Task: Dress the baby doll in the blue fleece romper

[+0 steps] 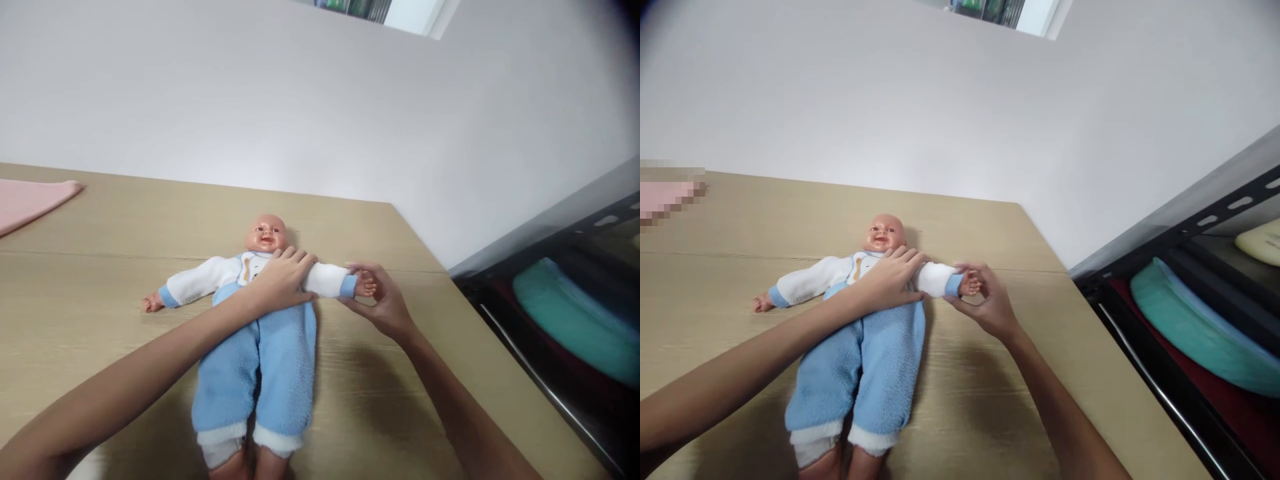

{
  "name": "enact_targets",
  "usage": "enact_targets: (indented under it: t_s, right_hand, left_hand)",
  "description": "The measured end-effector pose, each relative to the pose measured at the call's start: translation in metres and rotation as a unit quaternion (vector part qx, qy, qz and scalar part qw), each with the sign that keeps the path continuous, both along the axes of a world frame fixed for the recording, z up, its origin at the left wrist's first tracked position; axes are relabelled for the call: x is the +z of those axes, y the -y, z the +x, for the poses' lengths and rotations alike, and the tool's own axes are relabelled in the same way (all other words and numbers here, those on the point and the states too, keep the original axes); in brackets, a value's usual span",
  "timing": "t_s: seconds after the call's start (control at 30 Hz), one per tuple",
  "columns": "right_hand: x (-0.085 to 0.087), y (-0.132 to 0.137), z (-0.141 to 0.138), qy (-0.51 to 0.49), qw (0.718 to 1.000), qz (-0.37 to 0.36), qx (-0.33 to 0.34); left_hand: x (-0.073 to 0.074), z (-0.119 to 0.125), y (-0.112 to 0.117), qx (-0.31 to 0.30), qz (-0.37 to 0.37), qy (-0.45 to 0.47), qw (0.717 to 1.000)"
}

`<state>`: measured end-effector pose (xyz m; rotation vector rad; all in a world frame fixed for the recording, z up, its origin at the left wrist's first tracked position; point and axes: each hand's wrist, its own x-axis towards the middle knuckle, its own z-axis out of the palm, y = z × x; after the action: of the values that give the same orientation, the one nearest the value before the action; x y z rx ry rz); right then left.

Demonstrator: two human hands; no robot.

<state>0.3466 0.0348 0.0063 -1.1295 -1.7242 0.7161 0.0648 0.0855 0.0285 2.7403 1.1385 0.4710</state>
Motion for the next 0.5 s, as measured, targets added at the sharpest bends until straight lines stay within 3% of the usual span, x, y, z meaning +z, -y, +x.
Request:
enact_targets:
  t_s: [0.1,0.27,0.37,0.5]
  right_hand:
    - [-0.005,0.008,-0.017,-0.082,0.994,-0.056,0.041]
    - [-0.041,0.012,-0.028,-0.128,0.980,-0.135,0.066]
    - [-0.049,0.012,-0.038,-0.074,0.971,-0.192,0.118]
    - [-0.041,0.014,-0.066,-0.076,0.957,-0.228,0.165]
  left_hand:
    - [-0.004,-0.003,0.000,0.018,0.011,0.028,0.999]
    - [-0.015,-0.017,-0.004,0.037,-0.010,0.167,0.985]
    - [-0.019,-0.023,-0.008,0.049,-0.051,0.274,0.959]
    - [-0.019,-0.031,-0.009,0.060,-0.119,0.414,0.900]
